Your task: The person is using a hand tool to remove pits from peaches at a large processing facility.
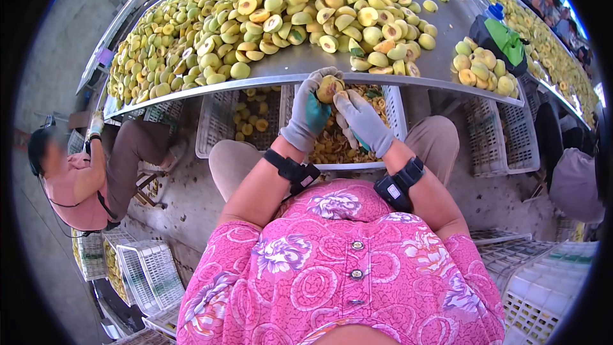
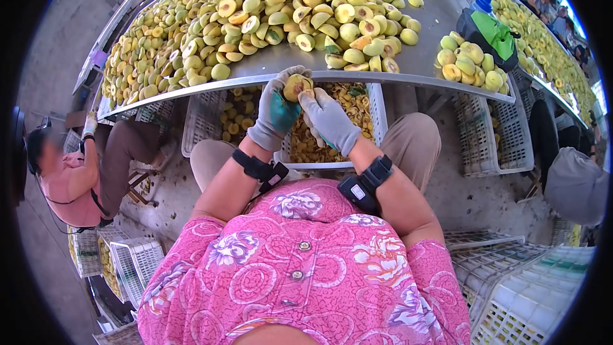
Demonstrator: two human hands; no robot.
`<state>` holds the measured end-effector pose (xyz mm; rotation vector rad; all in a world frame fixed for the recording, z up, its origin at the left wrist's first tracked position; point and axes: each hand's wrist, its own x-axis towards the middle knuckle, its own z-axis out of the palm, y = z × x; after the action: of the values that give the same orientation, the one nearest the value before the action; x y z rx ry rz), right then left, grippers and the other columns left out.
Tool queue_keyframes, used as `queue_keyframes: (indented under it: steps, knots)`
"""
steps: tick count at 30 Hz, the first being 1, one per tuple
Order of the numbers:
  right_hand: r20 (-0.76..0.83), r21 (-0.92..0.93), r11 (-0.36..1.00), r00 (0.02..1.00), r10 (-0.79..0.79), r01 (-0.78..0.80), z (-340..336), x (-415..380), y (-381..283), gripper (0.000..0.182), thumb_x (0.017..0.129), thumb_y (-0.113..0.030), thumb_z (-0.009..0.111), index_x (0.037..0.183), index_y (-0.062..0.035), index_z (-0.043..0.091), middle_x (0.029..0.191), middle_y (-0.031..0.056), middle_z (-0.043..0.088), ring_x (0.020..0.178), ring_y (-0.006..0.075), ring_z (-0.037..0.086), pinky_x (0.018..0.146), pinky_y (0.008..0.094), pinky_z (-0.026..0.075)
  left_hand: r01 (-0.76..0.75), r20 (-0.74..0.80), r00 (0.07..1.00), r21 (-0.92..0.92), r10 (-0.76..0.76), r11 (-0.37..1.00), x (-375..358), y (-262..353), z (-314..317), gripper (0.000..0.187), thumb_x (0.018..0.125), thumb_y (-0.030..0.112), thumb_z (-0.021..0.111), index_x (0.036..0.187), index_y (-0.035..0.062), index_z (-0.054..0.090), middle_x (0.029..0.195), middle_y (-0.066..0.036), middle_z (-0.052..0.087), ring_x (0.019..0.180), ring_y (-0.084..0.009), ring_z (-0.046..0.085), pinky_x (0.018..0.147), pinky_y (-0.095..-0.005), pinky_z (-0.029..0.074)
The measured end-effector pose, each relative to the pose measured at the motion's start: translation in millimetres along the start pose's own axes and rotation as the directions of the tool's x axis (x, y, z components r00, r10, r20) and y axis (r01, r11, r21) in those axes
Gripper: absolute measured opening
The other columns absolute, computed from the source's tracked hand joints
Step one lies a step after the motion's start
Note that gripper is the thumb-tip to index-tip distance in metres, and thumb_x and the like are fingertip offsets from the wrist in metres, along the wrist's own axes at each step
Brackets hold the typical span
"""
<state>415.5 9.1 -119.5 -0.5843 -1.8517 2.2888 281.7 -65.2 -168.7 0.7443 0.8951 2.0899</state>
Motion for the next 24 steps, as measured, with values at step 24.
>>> queue_keyframes:
  steps: [24]
  knots:
    - [0.244,0.067,0.970,0.946,0.212,-0.234,0.5,-8.3,11.1,0.032,0.097,-0.044,0.046,0.089,-0.0131,0.045,0.055,-0.0010,0.044,0.033,0.0101,0.039,0.029,0.0259,0.030,0.276,-0.264,0.929,0.032,-0.258,0.961,-3.5,21.9,19.9,0.050,0.094,0.048,0.051,0.080,0.0011,0.060,0.078,-0.014,0.063,0.069,-0.0236,0.061,0.065,-0.0354,0.053]
